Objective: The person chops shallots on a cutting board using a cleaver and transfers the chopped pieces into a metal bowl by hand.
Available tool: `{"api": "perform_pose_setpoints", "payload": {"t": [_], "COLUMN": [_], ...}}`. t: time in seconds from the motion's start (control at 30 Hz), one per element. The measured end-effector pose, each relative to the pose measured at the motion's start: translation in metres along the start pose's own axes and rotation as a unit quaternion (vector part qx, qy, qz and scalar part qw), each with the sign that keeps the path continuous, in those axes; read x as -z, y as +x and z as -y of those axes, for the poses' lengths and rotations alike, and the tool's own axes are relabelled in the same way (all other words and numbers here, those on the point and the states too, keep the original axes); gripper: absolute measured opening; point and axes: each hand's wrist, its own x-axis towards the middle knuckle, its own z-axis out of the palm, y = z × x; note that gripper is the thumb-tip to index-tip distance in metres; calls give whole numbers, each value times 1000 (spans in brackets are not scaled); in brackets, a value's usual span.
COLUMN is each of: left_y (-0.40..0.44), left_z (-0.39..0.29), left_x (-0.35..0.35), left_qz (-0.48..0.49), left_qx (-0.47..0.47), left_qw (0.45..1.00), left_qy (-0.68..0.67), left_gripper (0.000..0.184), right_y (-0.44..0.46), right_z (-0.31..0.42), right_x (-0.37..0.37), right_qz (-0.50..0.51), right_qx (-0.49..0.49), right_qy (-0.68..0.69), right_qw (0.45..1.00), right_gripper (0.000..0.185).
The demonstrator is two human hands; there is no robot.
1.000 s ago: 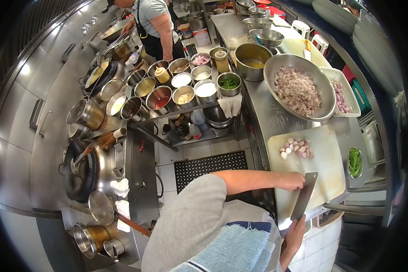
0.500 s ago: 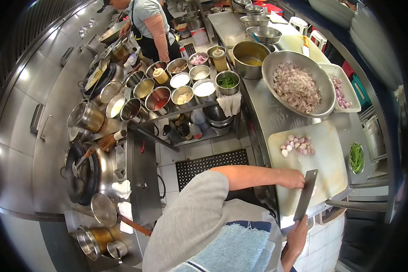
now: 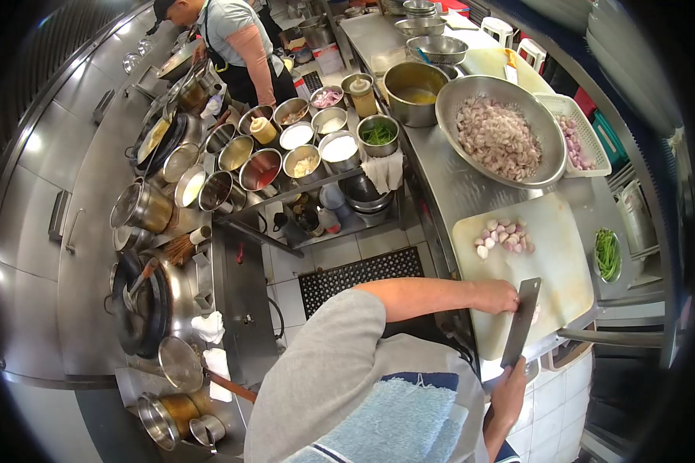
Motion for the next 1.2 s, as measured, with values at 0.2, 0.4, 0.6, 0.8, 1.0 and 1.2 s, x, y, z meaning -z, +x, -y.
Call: {"api": "perform_pose_setpoints", "payload": {"t": [0.2,0.4,0.6,0.8,1.0,1.2], "left_y": [-2,0,-1,-3,-9,-3], "left_z": [0,-2,-2,1,0,-9], "left_x": [-2,0,0,-4,1,20], "left_qz": [-10,-15,-12,0,54,18], "left_qx": [-7,-10,-4,-5,1,9], "left_qw": [1000,1000,1000,1000,997,1000], "left_qy": [1,-7,4,31,61,-5], "left_gripper": [7,6,6,10,18,20], "right_y": [1,1,-4,-8,0,-13], "right_z": [-10,-4,-6,-7,-1,7], "right_x": [-10,-8,-10,-11,0,11], "right_qz": [-9,-10,-38,-42,-16,-6], "right_qx": [12,14,40,15,-8,-11], "right_qy": [-10,-32,-9,31,36,90], "right_qw": [1000,999,998,999,999,996], "right_gripper": [40,39,39,40,33,27]}}
